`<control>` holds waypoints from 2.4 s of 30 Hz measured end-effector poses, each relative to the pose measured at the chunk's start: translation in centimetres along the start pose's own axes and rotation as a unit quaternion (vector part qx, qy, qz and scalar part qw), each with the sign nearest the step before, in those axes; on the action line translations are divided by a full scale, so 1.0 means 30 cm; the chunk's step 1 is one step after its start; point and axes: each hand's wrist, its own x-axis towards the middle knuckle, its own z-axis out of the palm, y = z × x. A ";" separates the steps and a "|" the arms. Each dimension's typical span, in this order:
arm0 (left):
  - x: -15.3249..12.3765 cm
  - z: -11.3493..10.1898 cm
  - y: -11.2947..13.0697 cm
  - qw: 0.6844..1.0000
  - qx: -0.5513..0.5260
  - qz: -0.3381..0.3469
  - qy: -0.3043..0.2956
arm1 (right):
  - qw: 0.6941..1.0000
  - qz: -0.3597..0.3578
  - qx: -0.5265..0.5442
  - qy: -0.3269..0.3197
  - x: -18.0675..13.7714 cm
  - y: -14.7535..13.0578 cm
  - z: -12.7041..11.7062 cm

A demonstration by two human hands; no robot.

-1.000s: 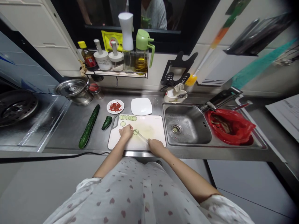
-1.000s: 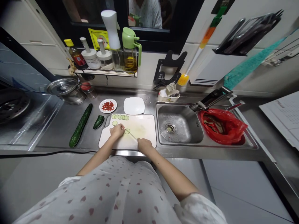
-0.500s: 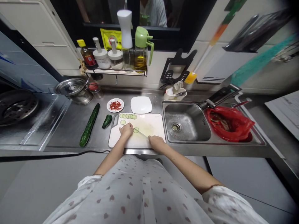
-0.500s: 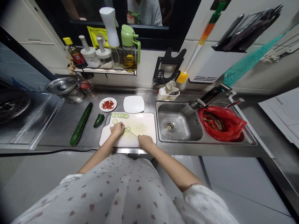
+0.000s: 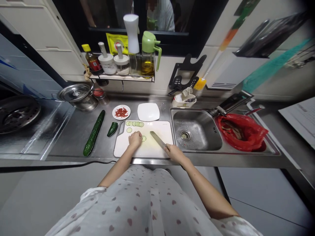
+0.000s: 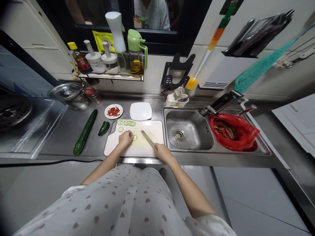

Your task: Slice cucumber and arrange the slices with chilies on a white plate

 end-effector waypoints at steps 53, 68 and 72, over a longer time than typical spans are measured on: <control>0.190 -0.038 0.061 0.994 0.041 0.014 0.105 | 1.000 0.018 0.018 0.003 0.013 -0.030 0.043; 0.117 -0.034 0.036 0.993 -0.101 -0.052 0.024 | 0.999 0.022 0.023 0.006 0.022 -0.015 0.061; 0.064 -0.007 0.009 0.992 -0.118 -0.031 -0.011 | 1.000 0.017 0.016 0.003 0.023 -0.017 0.054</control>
